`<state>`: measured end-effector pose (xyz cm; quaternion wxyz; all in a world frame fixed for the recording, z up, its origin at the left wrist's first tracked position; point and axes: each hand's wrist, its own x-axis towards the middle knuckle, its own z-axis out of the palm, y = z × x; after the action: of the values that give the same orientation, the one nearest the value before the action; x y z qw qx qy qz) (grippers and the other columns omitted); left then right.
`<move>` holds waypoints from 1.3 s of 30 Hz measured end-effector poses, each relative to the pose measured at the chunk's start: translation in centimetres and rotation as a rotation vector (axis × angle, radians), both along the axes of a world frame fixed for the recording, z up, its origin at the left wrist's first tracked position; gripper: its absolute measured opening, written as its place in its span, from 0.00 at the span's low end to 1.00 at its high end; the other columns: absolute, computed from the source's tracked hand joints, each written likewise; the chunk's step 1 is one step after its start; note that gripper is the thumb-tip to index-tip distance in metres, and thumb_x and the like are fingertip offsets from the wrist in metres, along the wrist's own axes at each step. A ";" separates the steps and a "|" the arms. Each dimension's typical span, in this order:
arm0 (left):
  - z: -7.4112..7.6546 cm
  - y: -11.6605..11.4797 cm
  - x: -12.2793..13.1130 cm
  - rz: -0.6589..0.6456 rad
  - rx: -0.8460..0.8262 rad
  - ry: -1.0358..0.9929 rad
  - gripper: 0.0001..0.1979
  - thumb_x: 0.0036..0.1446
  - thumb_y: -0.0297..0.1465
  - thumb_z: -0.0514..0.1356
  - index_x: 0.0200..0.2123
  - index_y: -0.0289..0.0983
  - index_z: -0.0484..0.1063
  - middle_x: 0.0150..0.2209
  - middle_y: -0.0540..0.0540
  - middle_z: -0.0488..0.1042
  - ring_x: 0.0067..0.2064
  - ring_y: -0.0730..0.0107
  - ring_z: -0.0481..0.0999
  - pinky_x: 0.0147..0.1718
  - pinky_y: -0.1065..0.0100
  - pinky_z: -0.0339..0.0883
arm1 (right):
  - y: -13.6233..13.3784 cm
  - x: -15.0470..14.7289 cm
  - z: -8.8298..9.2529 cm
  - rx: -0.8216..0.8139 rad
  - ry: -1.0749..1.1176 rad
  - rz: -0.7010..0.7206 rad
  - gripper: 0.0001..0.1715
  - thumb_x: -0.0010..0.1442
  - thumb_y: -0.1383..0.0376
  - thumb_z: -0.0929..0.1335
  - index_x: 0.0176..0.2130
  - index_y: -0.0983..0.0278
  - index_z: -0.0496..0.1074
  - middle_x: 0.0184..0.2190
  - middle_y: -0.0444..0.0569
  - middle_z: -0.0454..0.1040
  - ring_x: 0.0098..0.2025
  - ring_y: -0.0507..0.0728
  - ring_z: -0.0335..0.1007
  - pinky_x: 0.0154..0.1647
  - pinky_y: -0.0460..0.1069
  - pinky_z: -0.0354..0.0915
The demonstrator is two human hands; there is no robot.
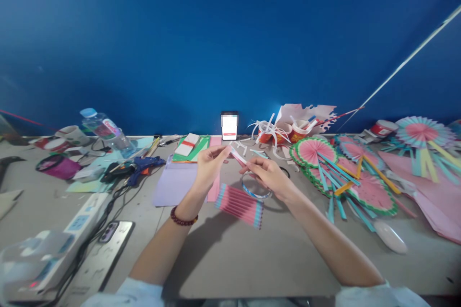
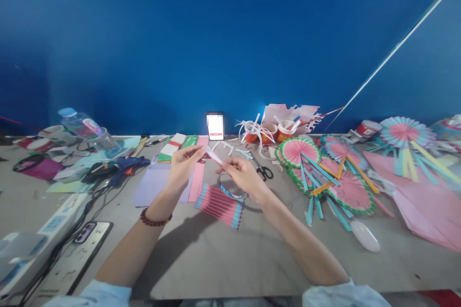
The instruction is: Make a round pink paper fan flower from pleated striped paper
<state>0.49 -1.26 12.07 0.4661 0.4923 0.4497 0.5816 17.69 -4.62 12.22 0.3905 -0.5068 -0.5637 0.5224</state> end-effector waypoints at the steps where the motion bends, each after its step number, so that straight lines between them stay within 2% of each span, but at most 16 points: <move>1: 0.0 0.0 0.0 -0.002 -0.016 -0.011 0.15 0.44 0.41 0.68 0.30 0.35 0.79 0.28 0.44 0.80 0.31 0.64 0.80 0.26 0.72 0.70 | 0.0 0.0 0.0 0.026 -0.032 -0.005 0.19 0.56 0.53 0.66 0.31 0.66 0.75 0.23 0.47 0.75 0.14 0.44 0.50 0.14 0.43 0.44; 5: 0.2 -0.1 0.1 -0.029 -0.062 -0.049 0.15 0.42 0.40 0.69 0.30 0.35 0.79 0.29 0.44 0.80 0.31 0.63 0.80 0.26 0.72 0.69 | 0.1 -0.1 0.1 0.142 -0.154 -0.044 0.15 0.57 0.57 0.66 0.29 0.65 0.75 0.27 0.49 0.78 0.23 0.50 0.67 0.23 0.45 0.58; 10: 0.1 -0.2 0.1 -0.045 -0.099 -0.083 0.14 0.40 0.40 0.70 0.28 0.35 0.79 0.27 0.44 0.79 0.30 0.63 0.80 0.24 0.72 0.67 | 0.3 -0.1 -0.4 0.176 -0.191 -0.059 0.13 0.57 0.58 0.65 0.28 0.63 0.72 0.30 0.50 0.80 0.31 0.55 0.75 0.33 0.48 0.66; 15: 0.2 -0.2 0.2 -0.059 -0.144 -0.128 0.15 0.38 0.40 0.70 0.27 0.35 0.79 0.26 0.44 0.79 0.31 0.62 0.80 0.25 0.71 0.68 | 0.6 0.0 -0.9 0.207 -0.194 -0.046 0.11 0.57 0.60 0.65 0.27 0.63 0.71 0.31 0.50 0.81 0.33 0.56 0.76 0.37 0.49 0.67; 25: 0.3 -0.6 0.4 -0.119 -0.156 -0.154 0.16 0.39 0.41 0.70 0.29 0.35 0.79 0.27 0.44 0.80 0.33 0.62 0.80 0.29 0.70 0.70 | 0.8 0.1 -1.2 0.232 -0.216 -0.049 0.12 0.57 0.59 0.66 0.26 0.62 0.70 0.30 0.51 0.80 0.33 0.58 0.77 0.35 0.50 0.67; 33: 0.3 -0.9 0.6 -0.172 -0.135 -0.136 0.14 0.42 0.41 0.69 0.28 0.36 0.79 0.28 0.44 0.80 0.33 0.63 0.80 0.31 0.69 0.70 | 1.4 0.2 -1.7 0.170 -0.189 -0.011 0.13 0.57 0.57 0.65 0.26 0.63 0.69 0.31 0.51 0.80 0.34 0.58 0.77 0.37 0.51 0.68; 39: 0.3 -1.1 0.9 -0.158 0.024 -0.071 0.13 0.46 0.41 0.67 0.29 0.36 0.78 0.28 0.46 0.79 0.31 0.68 0.77 0.34 0.68 0.70 | 1.3 0.1 -1.4 0.159 -0.173 -0.012 0.13 0.57 0.57 0.65 0.29 0.63 0.71 0.32 0.51 0.80 0.34 0.56 0.76 0.36 0.50 0.67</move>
<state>1.41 -2.33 12.42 0.5201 0.5108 0.3856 0.5656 17.77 -3.30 10.78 0.3827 -0.5207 -0.6318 0.4280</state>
